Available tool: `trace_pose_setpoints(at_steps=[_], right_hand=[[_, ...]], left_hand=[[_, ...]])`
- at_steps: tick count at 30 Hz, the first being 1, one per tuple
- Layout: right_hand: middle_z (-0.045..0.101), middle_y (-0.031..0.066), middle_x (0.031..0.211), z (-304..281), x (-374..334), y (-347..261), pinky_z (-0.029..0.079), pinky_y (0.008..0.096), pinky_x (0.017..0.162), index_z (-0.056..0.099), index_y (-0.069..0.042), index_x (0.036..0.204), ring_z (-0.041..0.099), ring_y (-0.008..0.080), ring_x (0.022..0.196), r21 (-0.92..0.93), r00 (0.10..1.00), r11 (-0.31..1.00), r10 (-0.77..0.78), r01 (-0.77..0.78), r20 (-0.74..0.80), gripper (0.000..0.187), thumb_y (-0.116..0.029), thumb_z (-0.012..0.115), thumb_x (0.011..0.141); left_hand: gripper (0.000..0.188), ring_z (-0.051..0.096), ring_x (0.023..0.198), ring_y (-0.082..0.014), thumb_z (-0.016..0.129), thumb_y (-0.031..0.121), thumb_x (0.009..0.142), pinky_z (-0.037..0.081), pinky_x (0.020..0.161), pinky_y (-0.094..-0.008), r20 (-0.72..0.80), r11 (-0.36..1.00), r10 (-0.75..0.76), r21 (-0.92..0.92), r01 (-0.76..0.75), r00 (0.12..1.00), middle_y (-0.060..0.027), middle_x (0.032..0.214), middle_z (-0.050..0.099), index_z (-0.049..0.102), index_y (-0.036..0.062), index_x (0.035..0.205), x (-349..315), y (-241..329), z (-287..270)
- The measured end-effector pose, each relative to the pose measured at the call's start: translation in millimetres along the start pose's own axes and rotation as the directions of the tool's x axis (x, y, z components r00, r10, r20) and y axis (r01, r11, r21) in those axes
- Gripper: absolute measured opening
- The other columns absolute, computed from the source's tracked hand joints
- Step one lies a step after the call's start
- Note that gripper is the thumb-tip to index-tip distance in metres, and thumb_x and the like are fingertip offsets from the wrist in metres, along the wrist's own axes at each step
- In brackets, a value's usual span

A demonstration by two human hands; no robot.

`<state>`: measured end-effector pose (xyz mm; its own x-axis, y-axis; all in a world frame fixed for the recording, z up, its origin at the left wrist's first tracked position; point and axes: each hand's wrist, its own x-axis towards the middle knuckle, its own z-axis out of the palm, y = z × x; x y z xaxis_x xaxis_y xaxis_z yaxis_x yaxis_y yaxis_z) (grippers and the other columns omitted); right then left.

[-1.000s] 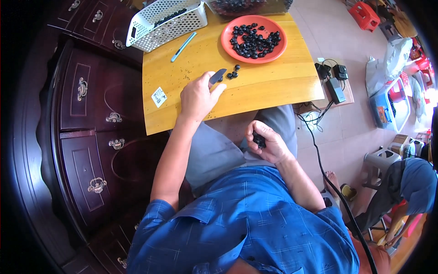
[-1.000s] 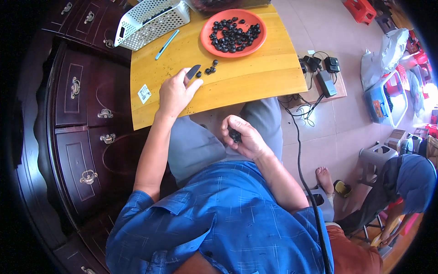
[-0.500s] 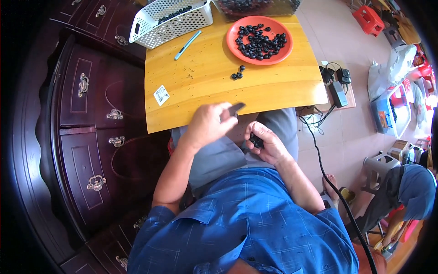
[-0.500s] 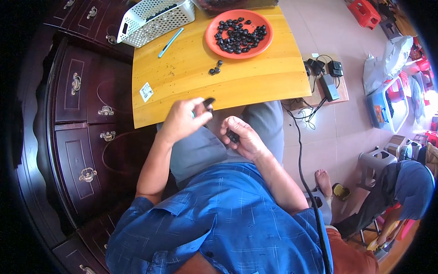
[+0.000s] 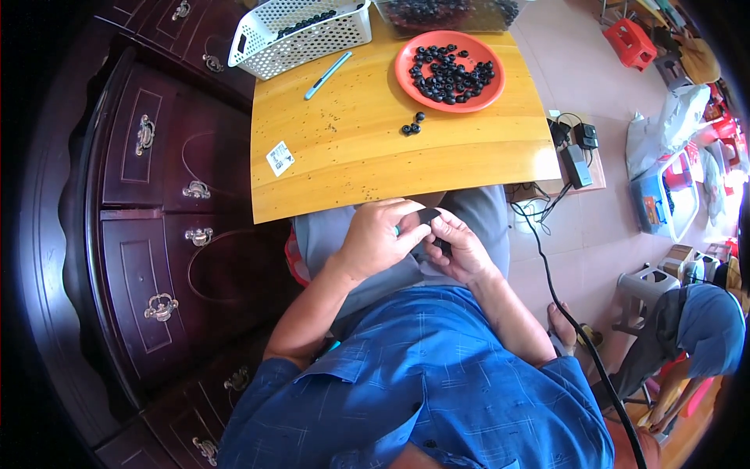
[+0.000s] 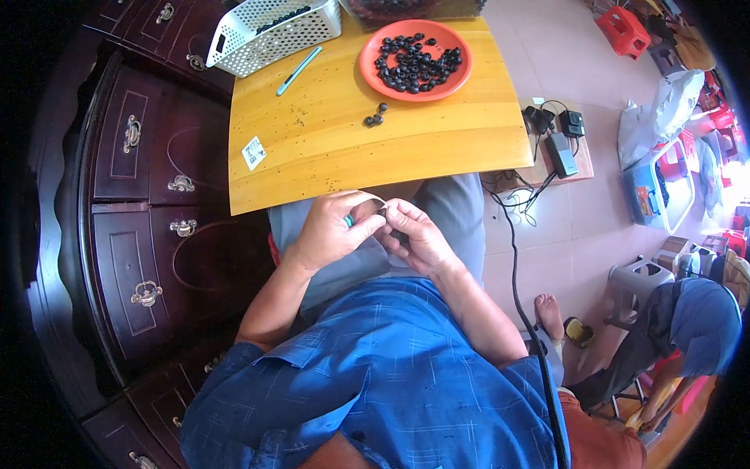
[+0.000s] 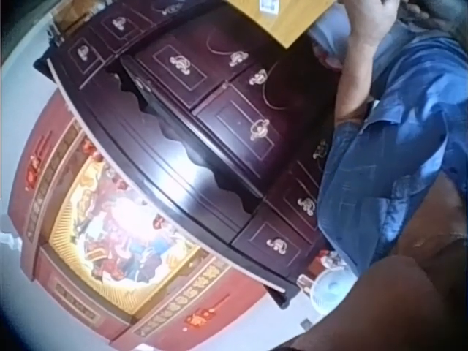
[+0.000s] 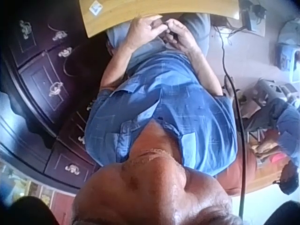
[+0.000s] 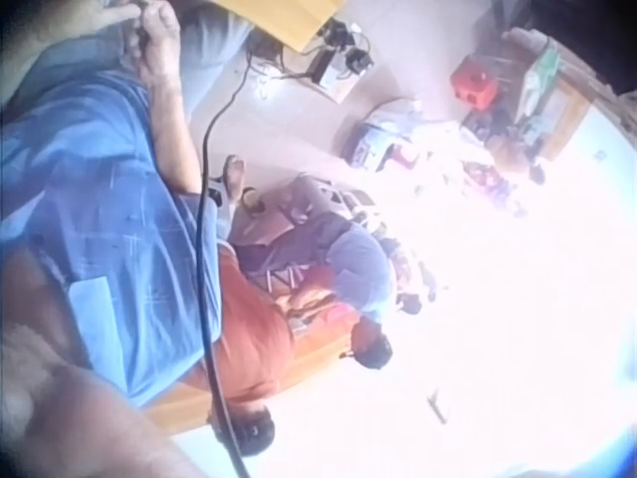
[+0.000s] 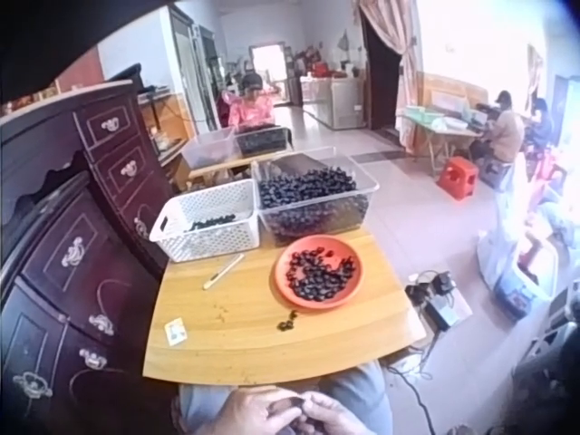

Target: The person assembles small black plastic components by hand at a wooden workbench.

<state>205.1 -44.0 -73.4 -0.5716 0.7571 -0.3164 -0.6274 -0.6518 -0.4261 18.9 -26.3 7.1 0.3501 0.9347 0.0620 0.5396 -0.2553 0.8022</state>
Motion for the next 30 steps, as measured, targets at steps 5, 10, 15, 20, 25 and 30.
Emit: trace_pose_setpoints(at_steps=[5, 10, 15, 20, 25, 30], right_hand=[[0.060, 0.0032, 0.086, 5, 1, -3, 0.033, 0.0189, 0.045, 0.062, -0.007, 0.105, 0.050, 0.0096, 0.062, 0.029, 0.996, 0.998, -0.049, 0.047, 0.072, 0.022, -0.029, 0.058, 0.107], [0.060, 0.0031, 0.088, 5, 1, -3, 0.033, 0.0187, 0.046, 0.061, -0.007, 0.110, 0.050, 0.0096, 0.062, 0.055, 0.999, 0.997, -0.048, 0.048, 0.001, 0.022, -0.028, 0.058, 0.107], [0.059, 0.0023, 0.087, -3, 0, -1, 0.033, 0.0189, 0.046, 0.061, -0.006, 0.112, 0.049, 0.0086, 0.062, 0.142, 0.998, 0.989, -0.056, 0.052, 0.028, 0.022, -0.028, 0.059, 0.107], [0.058, 0.0018, 0.087, -10, -3, -3, 0.032, 0.0185, 0.046, 0.061, -0.005, 0.115, 0.045, 0.0061, 0.058, 0.094, 0.992, 0.995, -0.051, 0.040, 0.118, 0.028, -0.032, 0.059, 0.106], [0.064, 0.0056, 0.095, -7, -5, -4, 0.030, 0.0179, 0.043, 0.061, -0.001, 0.122, 0.041, 0.0048, 0.054, 0.070, 0.987, 0.998, -0.005, -0.006, 0.160, 0.034, -0.031, 0.058, 0.106], [0.068, 0.0101, 0.101, -19, -4, 2, 0.028, 0.0180, 0.041, 0.060, 0.000, 0.129, 0.040, 0.0048, 0.053, 0.112, 0.974, 0.994, -0.015, -0.011, 0.228, 0.035, -0.026, 0.058, 0.106]], left_hand=[[0.024, 0.058, 0.059, -0.0169, 0.077, -0.002, 0.082, 0.046, 0.056, -0.0322, -0.099, 0.994, 0.109, 0.001, -0.110, 0.989, -0.0052, 0.067, 0.061, 0.077, 0.0051, 0.105, -2, -2, 7], [0.021, 0.064, 0.061, -0.0193, 0.078, -0.004, 0.081, 0.051, 0.057, -0.0323, -0.260, 0.944, 0.316, 0.188, -0.273, 0.913, -0.0064, 0.073, 0.066, 0.075, 0.0074, 0.099, -6, 0, 18], [0.016, 0.065, 0.061, -0.0208, 0.083, 0.007, 0.081, 0.051, 0.057, -0.0336, -0.228, 0.979, 0.199, 0.080, -0.185, 0.953, -0.0058, 0.072, 0.065, 0.070, 0.0073, 0.091, -5, -5, 17], [0.041, 0.067, 0.066, -0.0273, 0.085, 0.042, 0.081, 0.051, 0.061, -0.0380, -0.045, 0.999, -0.024, -0.049, 0.021, 0.999, -0.0095, 0.075, 0.068, 0.068, 0.0058, 0.089, 4, 3, 0], [0.045, 0.065, 0.069, -0.0302, 0.084, 0.046, 0.081, 0.050, 0.062, -0.0396, 0.030, 0.982, 0.140, 0.120, -0.143, 0.990, -0.0107, 0.075, 0.066, 0.066, 0.0050, 0.086, 9, -3, 0], [0.051, 0.064, 0.070, -0.0324, 0.081, 0.051, 0.083, 0.048, 0.060, -0.0405, 0.064, 0.960, 0.214, 0.171, -0.222, 0.975, -0.0117, 0.074, 0.063, 0.061, 0.0045, 0.080, 13, -5, 2]])
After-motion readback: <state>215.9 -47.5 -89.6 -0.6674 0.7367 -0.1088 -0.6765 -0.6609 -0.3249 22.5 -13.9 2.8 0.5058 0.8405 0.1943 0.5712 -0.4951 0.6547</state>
